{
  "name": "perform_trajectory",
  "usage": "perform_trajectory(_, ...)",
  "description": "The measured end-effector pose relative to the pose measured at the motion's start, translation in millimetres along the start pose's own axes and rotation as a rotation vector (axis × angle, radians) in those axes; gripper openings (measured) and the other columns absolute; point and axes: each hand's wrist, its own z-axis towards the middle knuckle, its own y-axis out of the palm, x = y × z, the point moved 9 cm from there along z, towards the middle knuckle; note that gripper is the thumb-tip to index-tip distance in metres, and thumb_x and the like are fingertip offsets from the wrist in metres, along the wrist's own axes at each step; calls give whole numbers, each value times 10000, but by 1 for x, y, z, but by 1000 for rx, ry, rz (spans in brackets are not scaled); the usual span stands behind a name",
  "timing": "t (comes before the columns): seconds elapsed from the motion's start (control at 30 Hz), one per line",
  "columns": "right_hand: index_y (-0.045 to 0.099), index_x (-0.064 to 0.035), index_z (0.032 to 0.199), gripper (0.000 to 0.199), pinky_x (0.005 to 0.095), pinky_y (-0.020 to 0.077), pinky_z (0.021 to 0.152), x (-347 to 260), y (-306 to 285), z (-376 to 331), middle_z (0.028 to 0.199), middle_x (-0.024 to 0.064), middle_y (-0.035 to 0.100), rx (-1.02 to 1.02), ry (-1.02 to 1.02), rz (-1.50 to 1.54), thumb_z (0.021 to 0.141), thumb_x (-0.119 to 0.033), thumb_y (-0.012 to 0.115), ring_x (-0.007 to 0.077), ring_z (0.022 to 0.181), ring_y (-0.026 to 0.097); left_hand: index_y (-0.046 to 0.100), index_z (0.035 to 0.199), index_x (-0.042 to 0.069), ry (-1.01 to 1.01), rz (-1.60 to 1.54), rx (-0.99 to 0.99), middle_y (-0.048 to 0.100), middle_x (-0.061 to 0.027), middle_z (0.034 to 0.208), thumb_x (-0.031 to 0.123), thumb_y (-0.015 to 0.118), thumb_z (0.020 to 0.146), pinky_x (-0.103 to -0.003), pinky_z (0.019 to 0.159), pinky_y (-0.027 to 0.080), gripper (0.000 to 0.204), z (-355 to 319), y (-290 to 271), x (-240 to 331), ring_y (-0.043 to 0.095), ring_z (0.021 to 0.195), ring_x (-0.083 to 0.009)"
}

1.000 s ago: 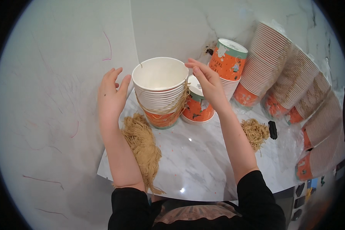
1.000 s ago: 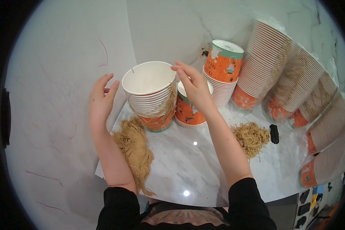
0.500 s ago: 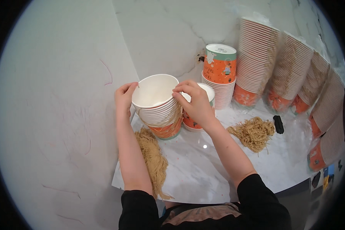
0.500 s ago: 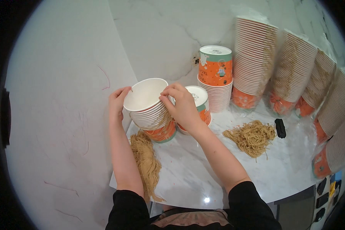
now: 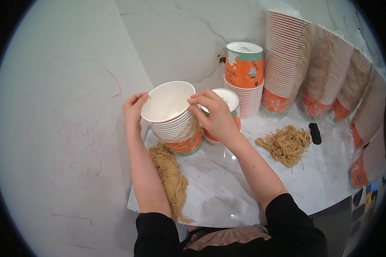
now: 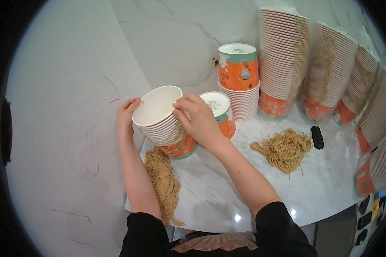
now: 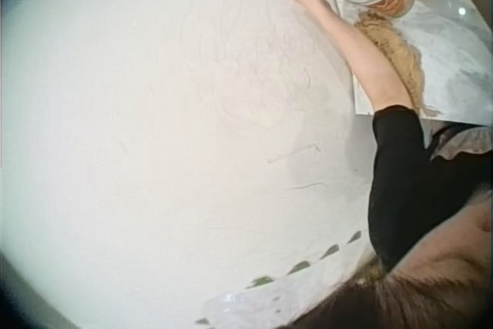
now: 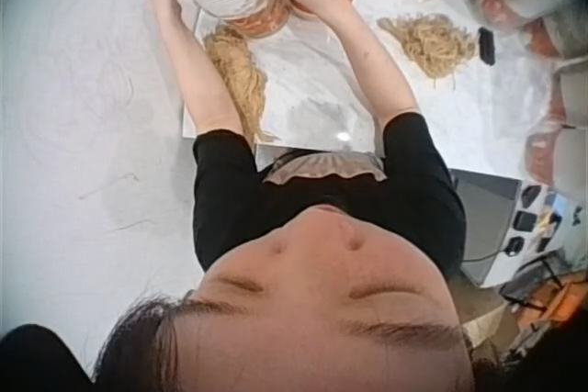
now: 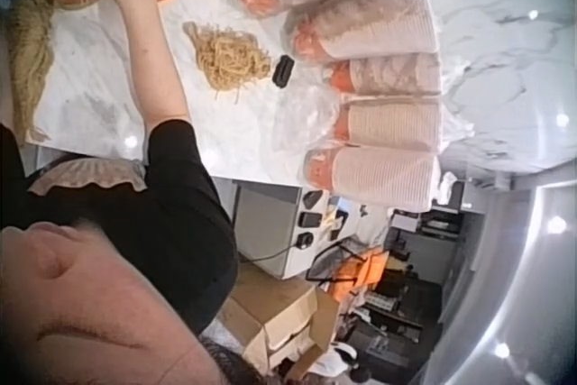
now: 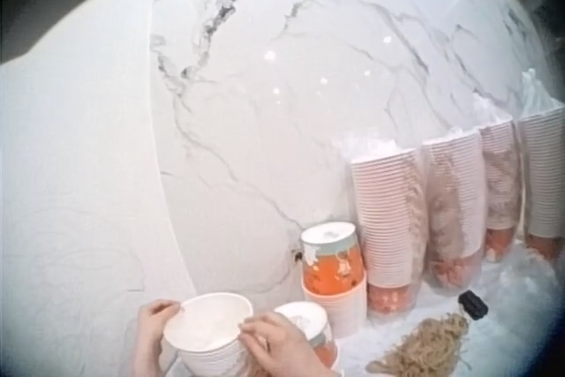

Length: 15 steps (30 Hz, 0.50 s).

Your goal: Threading elastic strings through pre-punched holes in paper cups for product assembly.

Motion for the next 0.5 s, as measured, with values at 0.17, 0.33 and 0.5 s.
perform_trajectory(0.17,708,-63,1039,179,393,548,781,-94,-11,-16,1033,106,665,-92,-157,-145,867,-111,726,317,890,660,755,1075,-10,12,21,50,739,-72,951,167,702,939,-284,792,520,230,1,-12,-10,668,884,-143)
perform_trajectory(0.33,707,-112,872,111,352,490,579,-222,-62,-65,823,45,636,-335,-640,278,798,-185,747,199,656,610,736,1110,3,516,185,377,717,-71,1009,148,641,1001,-309,832,533,205,-53,-11,69,653,974,-139)
perform_trajectory(0.5,693,-32,805,134,261,450,588,-241,-95,-67,772,31,589,-369,-949,121,786,-149,755,151,667,548,724,1057,21,643,137,108,708,-53,1030,78,653,975,-309,816,539,123,-143,63,140,656,943,-142)
